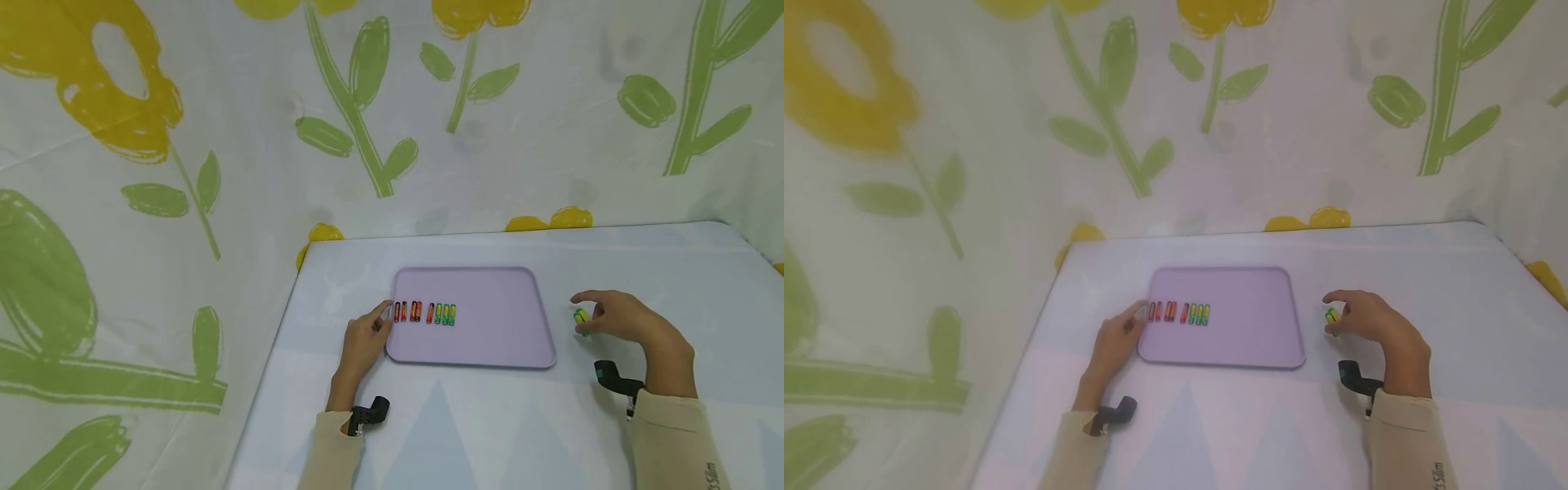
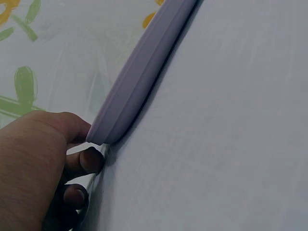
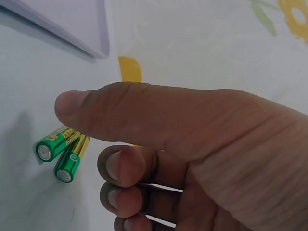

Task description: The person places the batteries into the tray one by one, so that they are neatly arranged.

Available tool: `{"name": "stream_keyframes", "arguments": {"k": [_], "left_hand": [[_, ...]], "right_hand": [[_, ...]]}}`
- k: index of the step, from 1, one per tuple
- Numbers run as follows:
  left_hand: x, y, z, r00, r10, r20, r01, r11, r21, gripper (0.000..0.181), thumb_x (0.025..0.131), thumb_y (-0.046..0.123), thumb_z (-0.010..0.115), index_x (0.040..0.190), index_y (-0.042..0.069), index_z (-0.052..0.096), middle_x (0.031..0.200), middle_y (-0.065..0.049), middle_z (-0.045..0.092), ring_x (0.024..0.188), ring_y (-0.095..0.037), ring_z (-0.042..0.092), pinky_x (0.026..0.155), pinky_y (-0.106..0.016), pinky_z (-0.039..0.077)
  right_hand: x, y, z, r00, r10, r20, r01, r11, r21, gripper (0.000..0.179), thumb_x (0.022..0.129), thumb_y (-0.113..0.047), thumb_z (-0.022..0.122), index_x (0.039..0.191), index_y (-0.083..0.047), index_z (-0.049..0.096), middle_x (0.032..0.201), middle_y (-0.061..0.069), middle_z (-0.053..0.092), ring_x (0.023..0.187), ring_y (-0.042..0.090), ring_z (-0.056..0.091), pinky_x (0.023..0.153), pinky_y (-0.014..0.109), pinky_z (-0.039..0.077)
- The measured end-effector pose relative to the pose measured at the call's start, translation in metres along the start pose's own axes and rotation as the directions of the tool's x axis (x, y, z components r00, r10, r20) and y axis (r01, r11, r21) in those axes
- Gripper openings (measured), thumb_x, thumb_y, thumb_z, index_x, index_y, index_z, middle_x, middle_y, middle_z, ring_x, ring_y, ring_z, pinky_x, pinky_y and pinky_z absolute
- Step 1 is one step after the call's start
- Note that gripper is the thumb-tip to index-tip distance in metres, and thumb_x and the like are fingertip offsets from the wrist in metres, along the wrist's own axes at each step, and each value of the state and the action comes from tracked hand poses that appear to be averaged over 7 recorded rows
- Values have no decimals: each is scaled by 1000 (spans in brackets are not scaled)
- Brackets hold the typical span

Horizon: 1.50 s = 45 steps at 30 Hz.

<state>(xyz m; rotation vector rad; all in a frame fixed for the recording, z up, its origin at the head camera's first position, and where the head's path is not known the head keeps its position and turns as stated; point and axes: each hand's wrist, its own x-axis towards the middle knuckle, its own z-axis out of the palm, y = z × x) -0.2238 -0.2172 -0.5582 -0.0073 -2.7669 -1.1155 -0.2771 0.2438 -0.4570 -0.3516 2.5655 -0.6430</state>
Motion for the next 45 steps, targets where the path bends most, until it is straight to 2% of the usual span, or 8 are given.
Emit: {"name": "stream_keyframes", "arguments": {"k": [6,12,17,22,30,38,45], "left_hand": [[0,3,-2,1000,-11,4,11,1000,-7,38,97,21,66,135,22,66,74,10,61,65,-12,52,80,-37,35],[-1,5,-3,1000,-9,6,9,1000,-15,38,97,21,66,135,21,66,73,9,61,65,-10,51,81,-39,36],[-1,5,-3,1000,-21,11,21,1000,-10,38,97,22,65,135,22,65,74,10,61,64,-11,51,82,-40,37],[0,6,-3,999,-37,19,37,999,-11,38,97,23,65,135,23,65,75,10,62,65,-12,52,84,-40,38],[-1,6,-3,999,-43,20,43,999,-11,38,97,22,65,135,22,65,74,10,61,64,-12,51,83,-39,38],[-1,4,-3,999,-31,14,31,1000,-5,38,97,21,65,135,22,65,73,10,60,63,-11,50,82,-39,37],[-1,6,-4,1000,-27,12,27,1000,-9,38,97,21,66,135,21,66,73,10,60,63,-12,50,81,-39,37]], "right_hand": [[1,7,2,999,20,35,-20,1000,3,57,82,-26,80,129,2,60,87,7,55,81,24,51,64,36,41],[1,11,5,999,14,48,-15,1000,17,55,81,-20,80,128,2,60,86,6,54,80,23,50,64,36,40],[2,12,6,1000,-6,29,5,1000,30,52,81,-14,78,126,2,59,84,5,53,78,23,49,63,36,39],[5,11,7,1000,-9,-6,9,1000,16,48,84,-18,77,125,2,60,84,5,52,77,22,48,61,35,39],[14,-1,11,988,-89,-127,91,996,13,48,87,-21,76,124,4,59,78,1,52,70,18,47,58,34,39],[22,-23,19,979,-115,-167,123,992,40,49,89,-19,75,129,2,57,79,2,53,68,19,48,58,33,40],[22,-36,21,973,-128,-190,142,988,62,48,89,-18,75,130,1,57,77,2,52,68,19,47,57,32,39]]}}
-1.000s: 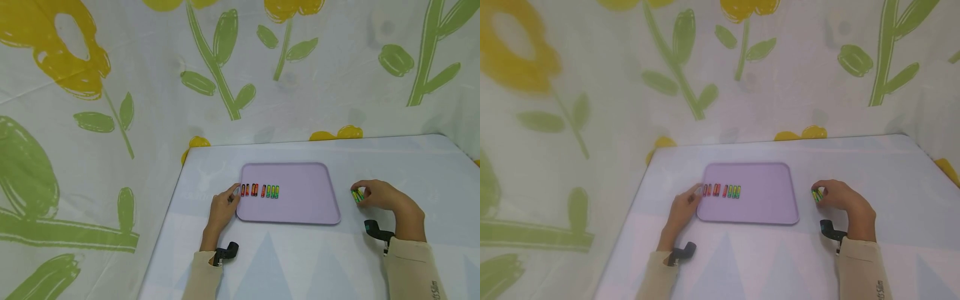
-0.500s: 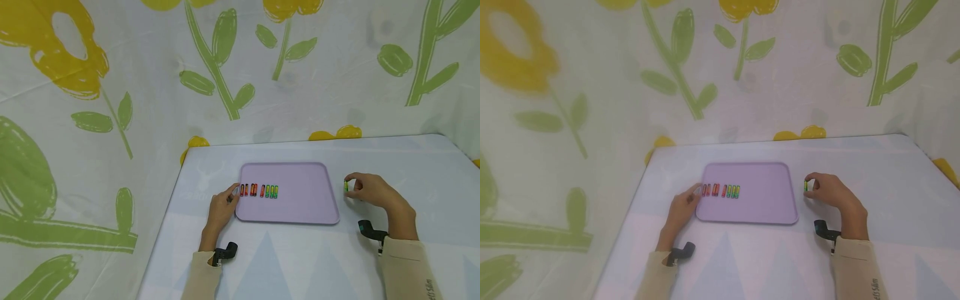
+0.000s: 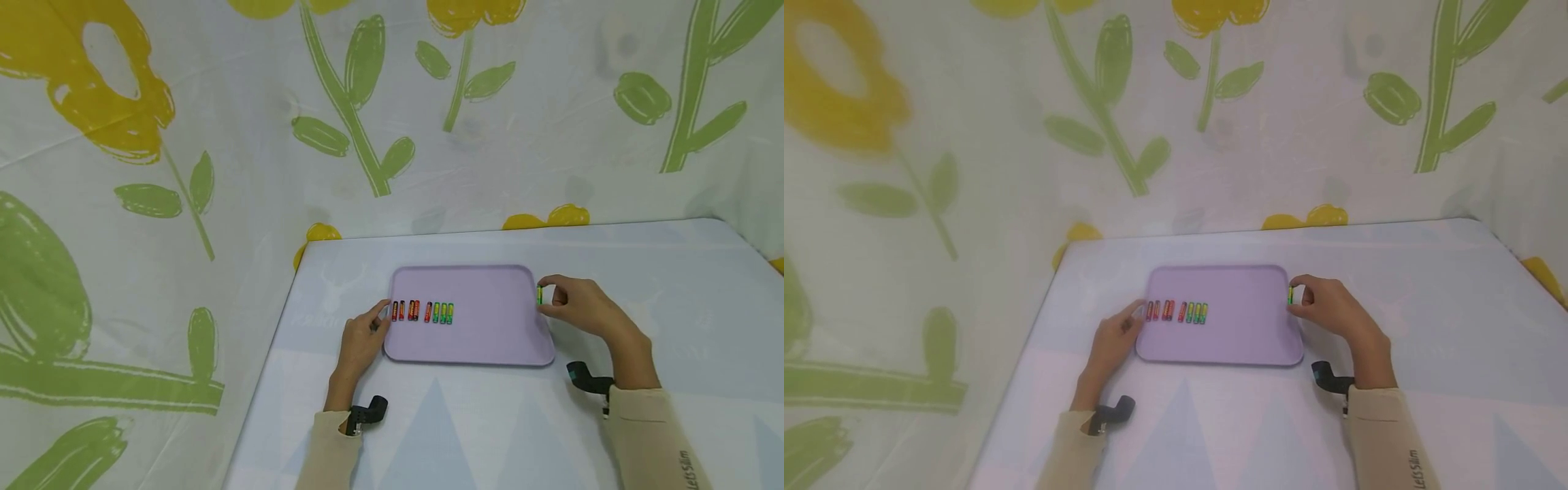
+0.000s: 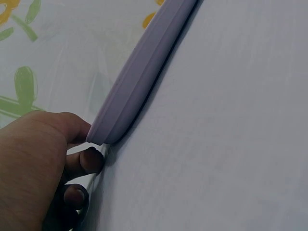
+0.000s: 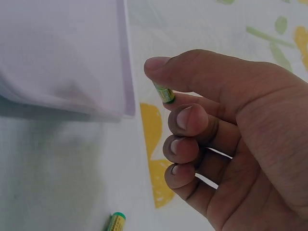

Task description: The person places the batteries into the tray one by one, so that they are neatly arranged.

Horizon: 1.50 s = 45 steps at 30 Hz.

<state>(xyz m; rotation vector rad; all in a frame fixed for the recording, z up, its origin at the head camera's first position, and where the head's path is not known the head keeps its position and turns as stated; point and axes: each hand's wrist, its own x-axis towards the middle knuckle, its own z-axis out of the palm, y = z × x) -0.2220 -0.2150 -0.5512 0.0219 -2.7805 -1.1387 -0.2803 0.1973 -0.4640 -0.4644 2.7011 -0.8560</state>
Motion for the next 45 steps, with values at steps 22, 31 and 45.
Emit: {"name": "stream_keyframes", "arguments": {"k": [22,31,45], "left_hand": [[-1,2,0,1000,-3,-9,3,1000,1,38,96,20,66,134,20,66,73,9,60,63,-12,49,80,-39,36],[-1,-1,2,1000,-29,2,29,1000,9,38,97,22,65,135,23,65,73,9,58,64,-13,49,80,-37,35],[0,-1,1,1000,-18,-2,18,1000,8,37,97,22,65,135,22,66,73,10,60,64,-14,50,79,-37,37]], "right_hand": [[5,-13,15,997,-70,-13,71,997,40,44,89,-17,76,126,0,60,76,1,52,68,18,48,55,30,40],[8,-16,18,997,-71,-1,71,997,42,43,88,-17,76,125,0,61,76,1,53,68,17,48,55,30,40],[10,-21,20,996,-93,8,93,995,42,44,88,-17,77,126,0,61,75,0,54,68,17,49,55,30,41]]}}
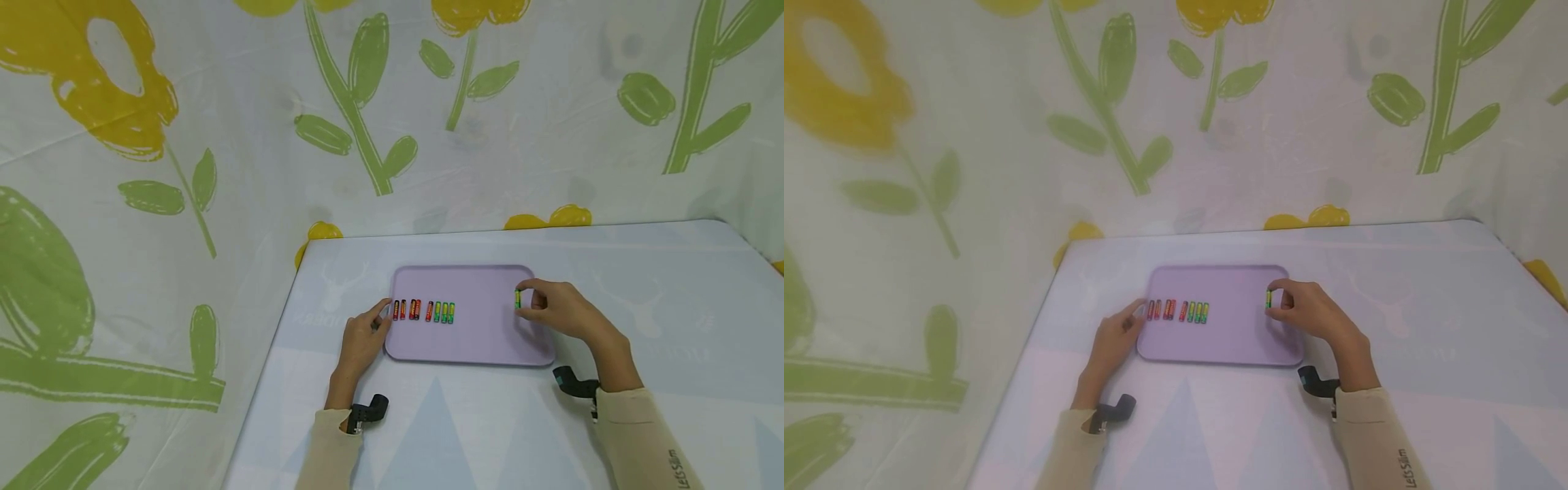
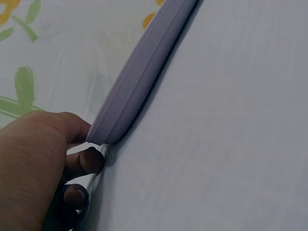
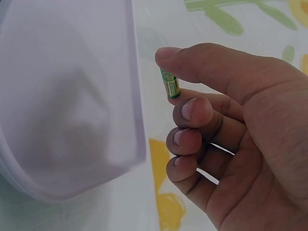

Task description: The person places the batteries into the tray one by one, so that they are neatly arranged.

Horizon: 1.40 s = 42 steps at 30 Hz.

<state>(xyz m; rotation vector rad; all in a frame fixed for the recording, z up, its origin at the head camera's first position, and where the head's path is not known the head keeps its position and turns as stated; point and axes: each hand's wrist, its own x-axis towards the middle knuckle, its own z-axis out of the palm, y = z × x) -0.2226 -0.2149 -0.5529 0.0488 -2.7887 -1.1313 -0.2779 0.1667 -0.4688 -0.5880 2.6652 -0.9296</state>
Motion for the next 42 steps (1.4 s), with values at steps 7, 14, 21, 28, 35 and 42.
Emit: {"name": "stream_keyframes", "arguments": {"k": [7,14,21,28,35,42], "left_hand": [[0,-1,1,1000,7,-4,-7,1000,-4,38,97,22,66,135,21,66,74,9,60,65,-13,50,80,-38,37],[-1,0,0,1000,1,-6,-1,1000,-13,38,97,21,66,135,22,66,74,9,60,65,-13,51,81,-38,37],[-1,2,0,1000,-11,-5,11,1000,-12,38,97,22,66,135,23,66,74,9,60,65,-13,51,80,-37,35],[-2,1,1,1000,-11,-6,11,1000,-2,38,97,22,66,135,22,65,74,9,60,64,-12,51,80,-37,35],[-3,3,0,1000,-30,2,30,999,-16,39,97,22,66,136,23,65,74,8,60,65,-14,50,80,-37,35],[-2,2,0,1000,-22,0,22,1000,-16,38,97,22,65,135,23,65,73,9,60,64,-13,51,82,-37,36]], "right_hand": [[1,-1,2,1000,-2,9,2,1000,4,43,89,-17,76,126,-1,61,75,0,54,68,17,49,56,30,40],[2,-2,3,1000,-4,11,4,1000,-1,43,89,-16,76,126,0,61,75,0,54,68,17,50,57,30,41],[1,-6,3,1000,-8,20,8,1000,4,44,89,-17,76,126,0,61,75,-1,55,68,16,49,57,30,41],[1,-8,3,999,-16,29,16,1000,-4,43,89,-18,76,126,-1,61,75,-1,54,67,15,49,57,30,41],[3,-6,6,999,-17,40,18,1000,-11,43,90,-20,76,126,-1,62,75,-2,55,67,14,49,57,30,41],[5,-3,8,999,-24,46,25,1000,-16,43,89,-18,76,125,-1,62,75,-2,55,68,15,50,57,30,42]]}}
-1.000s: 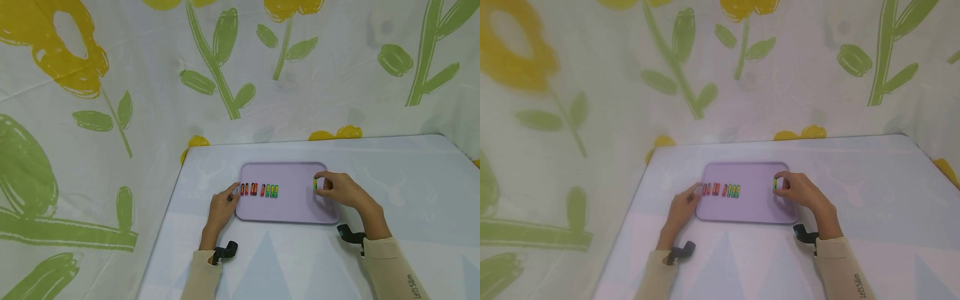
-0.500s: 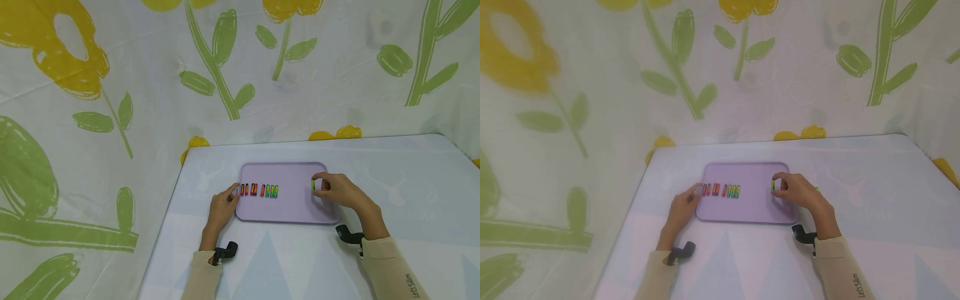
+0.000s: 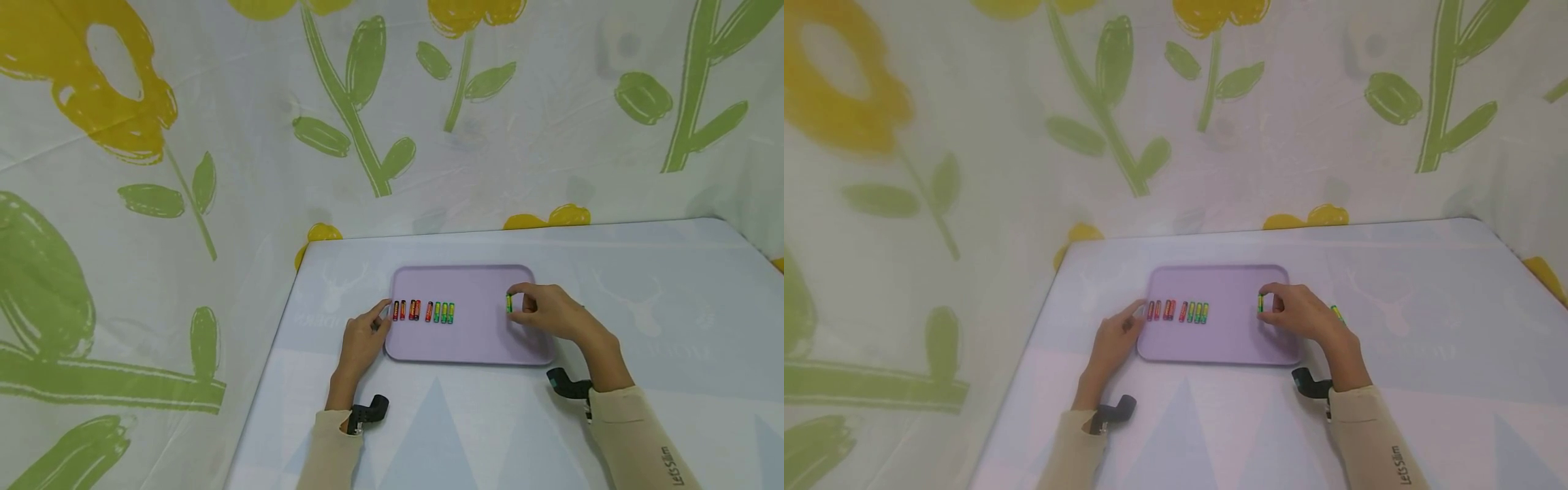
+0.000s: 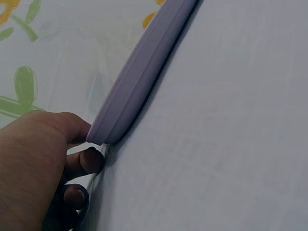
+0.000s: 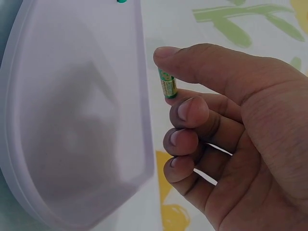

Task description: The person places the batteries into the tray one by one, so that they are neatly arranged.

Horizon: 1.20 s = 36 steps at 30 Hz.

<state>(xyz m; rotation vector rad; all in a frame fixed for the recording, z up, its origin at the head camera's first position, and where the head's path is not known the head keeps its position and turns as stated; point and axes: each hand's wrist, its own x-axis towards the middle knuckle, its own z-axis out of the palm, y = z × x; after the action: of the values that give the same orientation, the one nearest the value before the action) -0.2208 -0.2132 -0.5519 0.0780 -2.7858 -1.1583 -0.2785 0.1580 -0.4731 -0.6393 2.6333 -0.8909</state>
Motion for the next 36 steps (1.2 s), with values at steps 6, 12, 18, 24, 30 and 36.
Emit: {"name": "stream_keyframes", "arguments": {"k": [6,12,18,24,30,36], "left_hand": [[0,-1,1,1000,6,-3,-6,1000,-3,38,97,23,65,135,23,66,73,10,60,63,-12,50,82,-38,36],[0,1,-1,1000,18,-5,-18,1000,-12,38,97,22,65,135,22,66,72,10,59,63,-12,50,82,-39,36],[0,2,-1,1000,6,1,-6,1000,-11,38,97,22,65,135,23,66,72,10,59,64,-13,50,82,-38,36],[1,1,0,1000,-10,4,10,1000,-2,38,97,22,65,135,23,65,72,10,60,65,-13,51,82,-38,35],[0,3,-1,1000,-19,1,19,1000,-9,38,97,22,65,135,23,65,73,9,60,64,-14,51,84,-39,36],[0,3,-1,1000,-26,7,26,1000,-13,38,97,22,65,135,23,65,72,9,60,64,-14,50,86,-40,37]], "right_hand": [[0,-1,1,1000,-2,6,2,1000,3,42,89,-18,76,124,-1,63,74,-2,55,68,15,49,57,30,42],[0,-2,2,1000,-13,5,13,1000,0,42,89,-18,76,124,-1,63,73,-3,54,67,14,49,57,30,41],[1,0,4,1000,-3,9,3,1000,3,41,89,-19,76,124,-2,63,73,-2,54,66,15,49,57,29,41],[2,0,6,1000,5,23,-5,1000,0,40,89,-18,75,124,-2,63,73,-2,54,66,16,49,57,29,41],[3,-1,6,1000,2,25,-2,1000,2,40,89,-18,76,124,-2,63,73,-2,54,66,16,48,56,29,40],[4,-1,7,1000,8,29,-8,1000,-3,40,89,-18,77,122,-2,63,73,-2,54,66,15,48,56,29,40]]}}
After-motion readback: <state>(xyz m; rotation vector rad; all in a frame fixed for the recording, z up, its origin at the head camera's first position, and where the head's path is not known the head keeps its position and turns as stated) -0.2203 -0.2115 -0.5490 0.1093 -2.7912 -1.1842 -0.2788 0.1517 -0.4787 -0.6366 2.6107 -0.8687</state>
